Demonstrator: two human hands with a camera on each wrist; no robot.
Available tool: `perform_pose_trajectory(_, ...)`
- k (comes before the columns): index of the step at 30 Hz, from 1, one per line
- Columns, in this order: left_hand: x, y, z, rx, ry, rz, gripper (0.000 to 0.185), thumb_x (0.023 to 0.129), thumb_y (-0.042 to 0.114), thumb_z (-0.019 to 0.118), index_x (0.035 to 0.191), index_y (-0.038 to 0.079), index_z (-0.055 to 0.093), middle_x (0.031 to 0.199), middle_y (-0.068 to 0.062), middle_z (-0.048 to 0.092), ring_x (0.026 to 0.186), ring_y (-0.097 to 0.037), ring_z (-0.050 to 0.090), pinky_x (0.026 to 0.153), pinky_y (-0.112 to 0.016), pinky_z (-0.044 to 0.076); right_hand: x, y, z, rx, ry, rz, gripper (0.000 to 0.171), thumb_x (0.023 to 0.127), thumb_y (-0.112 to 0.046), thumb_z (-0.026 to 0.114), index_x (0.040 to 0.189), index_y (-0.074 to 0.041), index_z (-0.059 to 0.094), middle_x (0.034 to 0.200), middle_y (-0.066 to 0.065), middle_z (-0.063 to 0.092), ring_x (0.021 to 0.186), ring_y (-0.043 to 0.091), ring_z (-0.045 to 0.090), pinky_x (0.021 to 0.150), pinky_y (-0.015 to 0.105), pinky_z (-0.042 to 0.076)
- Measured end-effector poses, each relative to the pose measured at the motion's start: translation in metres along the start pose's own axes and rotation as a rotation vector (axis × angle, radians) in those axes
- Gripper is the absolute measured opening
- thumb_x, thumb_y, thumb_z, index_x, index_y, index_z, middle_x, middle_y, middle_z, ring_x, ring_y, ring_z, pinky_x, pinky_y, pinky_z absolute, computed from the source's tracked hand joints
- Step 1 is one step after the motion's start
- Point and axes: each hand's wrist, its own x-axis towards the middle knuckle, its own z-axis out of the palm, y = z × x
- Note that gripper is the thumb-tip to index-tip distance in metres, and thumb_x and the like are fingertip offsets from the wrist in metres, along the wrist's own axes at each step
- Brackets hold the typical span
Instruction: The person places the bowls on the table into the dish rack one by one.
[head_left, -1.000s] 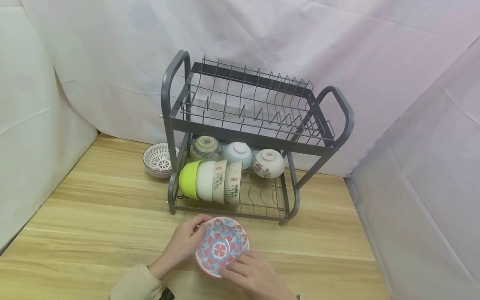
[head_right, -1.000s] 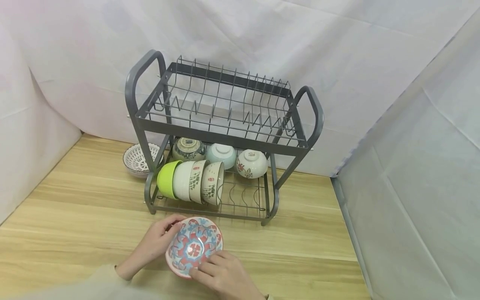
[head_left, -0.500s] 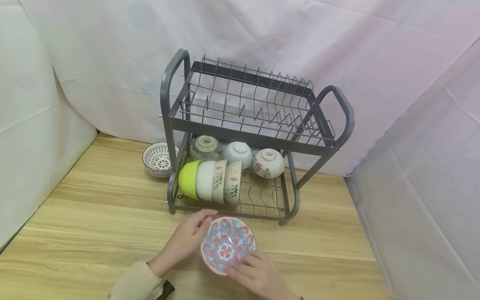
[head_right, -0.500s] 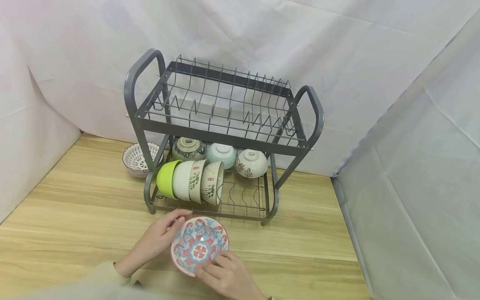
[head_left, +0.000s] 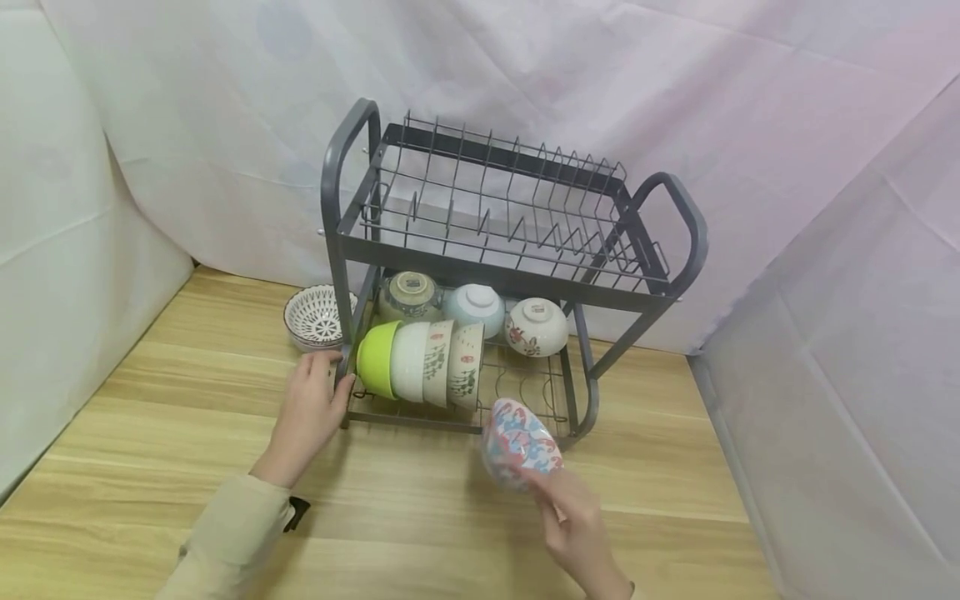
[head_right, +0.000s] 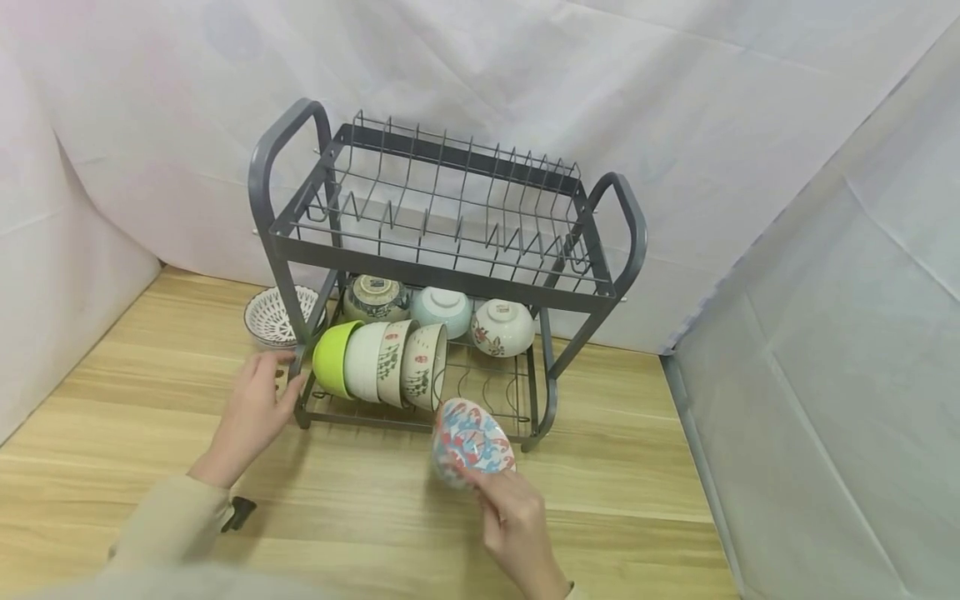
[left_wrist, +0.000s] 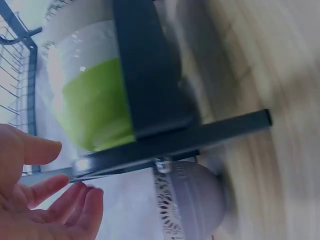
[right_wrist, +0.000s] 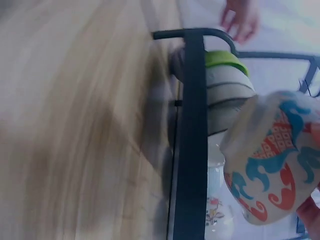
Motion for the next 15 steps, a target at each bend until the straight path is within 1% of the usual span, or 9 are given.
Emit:
perform_pose_trajectory(2,0.001,-0.005,0.002,0.015,0.001,0.007,0.03,0.076,-0.004,0.065,0.103,-0.012,0.052,0.095,-0.029,0.053,0.079,-0.04,0.054,0.066,-0.048,0.048,0.001,0.004,-0.002,0.007,0.056,0.096,0.015,0.078,0.003,0.06,0.091,0.006,0.064,0.084,0.018,0.066,0.079,0.016,0.064,0.08,0.015,0.047)
perform_pose_trajectory(5,0.0,-0.009,0.004,0.034,0.017,0.023,0.028,0.075,-0.005,0.066,0.1,-0.011,0.054,0.091,-0.028,0.055,0.071,-0.038,0.058,0.059,-0.047,0.051,0.007,0.01,-0.003,0.058,0.129,0.252,0.026,0.067,0.017,0.059,0.093,0.012,0.061,0.085,0.023,0.065,0.085,0.006,0.063,0.08,0.014,0.047)
perform_pose_trajectory(8,-0.001,-0.009,0.005,0.058,0.039,0.038,0.025,0.074,-0.006,0.067,0.096,-0.009,0.056,0.087,-0.026,0.057,0.067,-0.038,0.059,0.055,-0.048,0.05,0.015,0.014,0.0,0.199,0.201,0.464,0.027,0.071,0.022,0.056,0.098,0.018,0.057,0.092,0.009,0.068,0.089,-0.002,0.06,0.079,0.013,0.047)
perform_pose_trajectory(10,-0.001,-0.009,0.005,0.076,0.053,0.049,0.024,0.073,-0.006,0.067,0.094,-0.009,0.057,0.084,-0.025,0.058,0.066,-0.038,0.06,0.054,-0.049,0.049,0.02,0.017,0.003,0.293,0.257,0.615,0.026,0.076,0.019,0.054,0.102,0.02,0.054,0.097,-0.004,0.066,0.089,-0.002,0.06,0.077,0.014,0.048)
perform_pose_trajectory(12,-0.001,-0.008,0.005,0.091,0.062,0.063,0.022,0.072,-0.007,0.068,0.092,-0.008,0.058,0.083,-0.024,0.058,0.066,-0.038,0.06,0.053,-0.05,0.049,0.026,0.02,0.009,0.378,0.33,0.735,0.027,0.08,0.015,0.054,0.106,0.02,0.052,0.098,-0.014,0.064,0.088,0.0,0.061,0.075,0.015,0.05)
perform_pose_trajectory(15,0.0,-0.006,0.005,0.102,0.066,0.078,0.021,0.071,-0.008,0.068,0.09,-0.008,0.058,0.081,-0.024,0.059,0.066,-0.038,0.06,0.052,-0.05,0.049,0.035,0.025,0.02,0.517,0.431,0.854,0.03,0.082,0.012,0.052,0.111,0.018,0.051,0.097,-0.011,0.065,0.088,0.005,0.062,0.076,0.018,0.05)
